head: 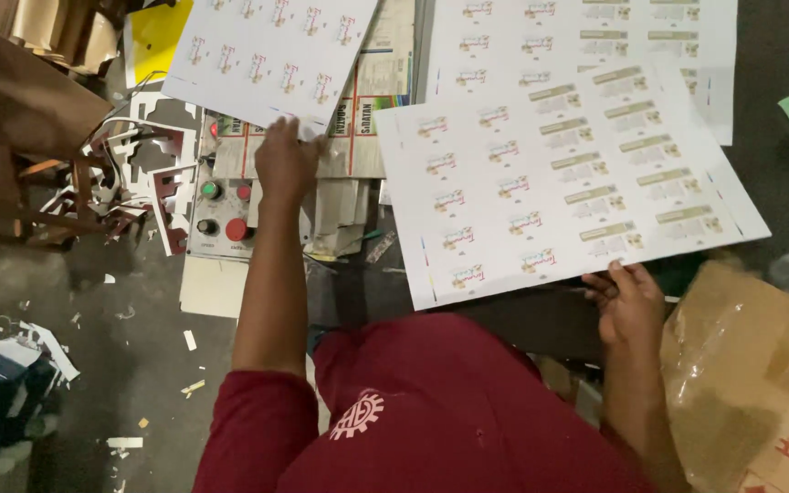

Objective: The person sorts through a stack of printed paper sheets on a table, picking them up and placing them into a separate pile. The sheets feature repeated printed designs, and the person handles them by hand throughout the process.

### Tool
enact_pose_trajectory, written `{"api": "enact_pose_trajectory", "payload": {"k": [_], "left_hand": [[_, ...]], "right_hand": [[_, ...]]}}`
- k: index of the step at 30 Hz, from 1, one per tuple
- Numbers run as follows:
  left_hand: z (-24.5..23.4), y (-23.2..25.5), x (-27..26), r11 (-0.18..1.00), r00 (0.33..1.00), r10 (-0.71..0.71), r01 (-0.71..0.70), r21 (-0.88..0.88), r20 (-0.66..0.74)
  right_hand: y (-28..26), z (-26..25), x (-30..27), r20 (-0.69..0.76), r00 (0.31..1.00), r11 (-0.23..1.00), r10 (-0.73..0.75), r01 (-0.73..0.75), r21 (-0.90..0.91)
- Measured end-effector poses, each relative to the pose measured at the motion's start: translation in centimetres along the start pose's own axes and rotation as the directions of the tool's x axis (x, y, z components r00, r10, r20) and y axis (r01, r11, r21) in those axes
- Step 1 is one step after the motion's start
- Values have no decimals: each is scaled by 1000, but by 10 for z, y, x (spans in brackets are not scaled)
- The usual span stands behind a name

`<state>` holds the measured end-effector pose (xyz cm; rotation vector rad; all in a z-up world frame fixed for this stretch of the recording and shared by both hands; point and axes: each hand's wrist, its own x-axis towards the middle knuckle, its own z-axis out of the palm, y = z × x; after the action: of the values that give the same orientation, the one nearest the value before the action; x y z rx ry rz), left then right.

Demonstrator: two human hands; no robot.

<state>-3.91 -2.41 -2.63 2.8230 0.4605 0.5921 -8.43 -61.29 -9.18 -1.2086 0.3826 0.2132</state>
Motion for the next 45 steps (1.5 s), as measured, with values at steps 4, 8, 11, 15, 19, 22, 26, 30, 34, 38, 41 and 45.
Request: {"api": "enact_pose_trajectory", "payload": {"k": [4,8,11,15,19,22,26,30,34,38,41,45], "left_hand": [[-9,9,16,974,998,62,-56,219,-17],[-21,11,31,955,943,-184,105,277,277],[-20,-3,41,964,923,-184,103,243,337],[-22,-17,51,972,979,-59,12,233,197],[-68,13,46,972,993,-13,-14,237,113],[-93,37,31,980,998,42,-49,192,39],[-105,49,8,995,999,26,-28,97,22],[-113,63,-12,998,999,-10,8,56,39],[-118,74,-23,1000,999,-15,15,23,29],[-120,83,-28,999,1000,6,-6,-52,18],[-130,100,-34,994,1000,24,-22,-109,15],[-133,125,-52,968,994,110,-108,-226,-5]], "right_hand": [[-3,-6,-38,-155,987,999,51,-49,20],[10,-14,-55,-212,973,995,94,-99,-9],[14,-5,-64,-205,970,992,127,-124,27],[9,15,-73,-196,975,995,101,-100,16],[12,24,-69,-248,968,999,43,-38,23],[21,22,-59,-294,956,999,-5,21,51],[19,29,-41,-298,954,994,-35,65,91],[25,36,-12,-188,982,997,-18,33,73],[18,56,22,-193,981,1000,24,-21,14],[5,71,58,-150,989,1000,-4,8,29],[-4,76,67,-99,995,998,21,-15,54],[-16,95,51,-71,984,986,166,-164,33]]}}
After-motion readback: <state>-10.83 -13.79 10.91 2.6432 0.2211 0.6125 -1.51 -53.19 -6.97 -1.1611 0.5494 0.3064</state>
